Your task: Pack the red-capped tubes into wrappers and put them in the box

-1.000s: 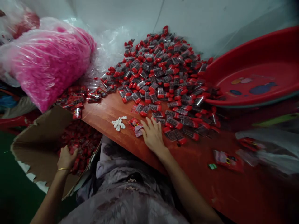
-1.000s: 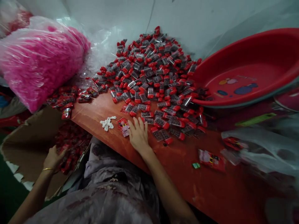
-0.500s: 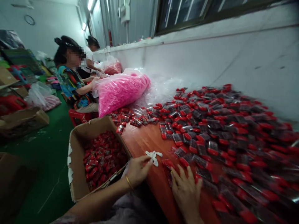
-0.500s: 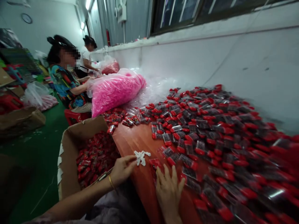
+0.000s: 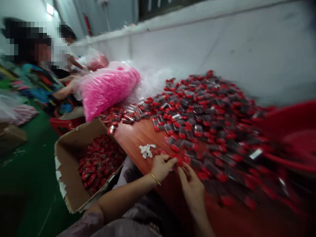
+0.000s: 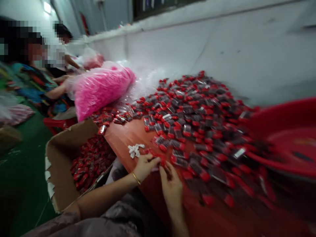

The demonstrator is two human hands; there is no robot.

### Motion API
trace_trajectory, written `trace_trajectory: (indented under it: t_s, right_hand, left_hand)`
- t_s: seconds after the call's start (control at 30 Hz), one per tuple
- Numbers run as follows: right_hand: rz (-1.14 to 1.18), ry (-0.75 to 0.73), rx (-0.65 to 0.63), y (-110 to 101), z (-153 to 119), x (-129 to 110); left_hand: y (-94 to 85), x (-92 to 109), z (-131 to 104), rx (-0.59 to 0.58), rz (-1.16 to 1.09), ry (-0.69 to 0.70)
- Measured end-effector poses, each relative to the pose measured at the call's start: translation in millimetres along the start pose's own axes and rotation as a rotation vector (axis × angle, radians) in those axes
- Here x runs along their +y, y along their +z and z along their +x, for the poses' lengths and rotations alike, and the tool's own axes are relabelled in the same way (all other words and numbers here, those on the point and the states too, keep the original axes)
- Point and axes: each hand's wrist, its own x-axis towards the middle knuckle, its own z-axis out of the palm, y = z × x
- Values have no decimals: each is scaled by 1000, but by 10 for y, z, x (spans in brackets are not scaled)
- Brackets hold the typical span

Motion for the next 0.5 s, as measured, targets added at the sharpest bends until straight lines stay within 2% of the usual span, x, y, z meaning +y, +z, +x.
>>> trace_trajectory:
  t_s: [0.07,0.2,0.33,0.5]
  right_hand:
    - [112,72,-42,-8,-24,-66]
    - [132,80,64,28,-40,-120]
    - [93,23,147,22,-65,-94]
    - [22,-66,65,-32,-51,-30]
  left_hand:
    - [50,28,-41,-51,-92,-1]
    - [144,61,-74,-105,-135,-12]
    - [199,65,-123,-127,-143,-20]
    - [148,166,-150,-155,-202,-246]
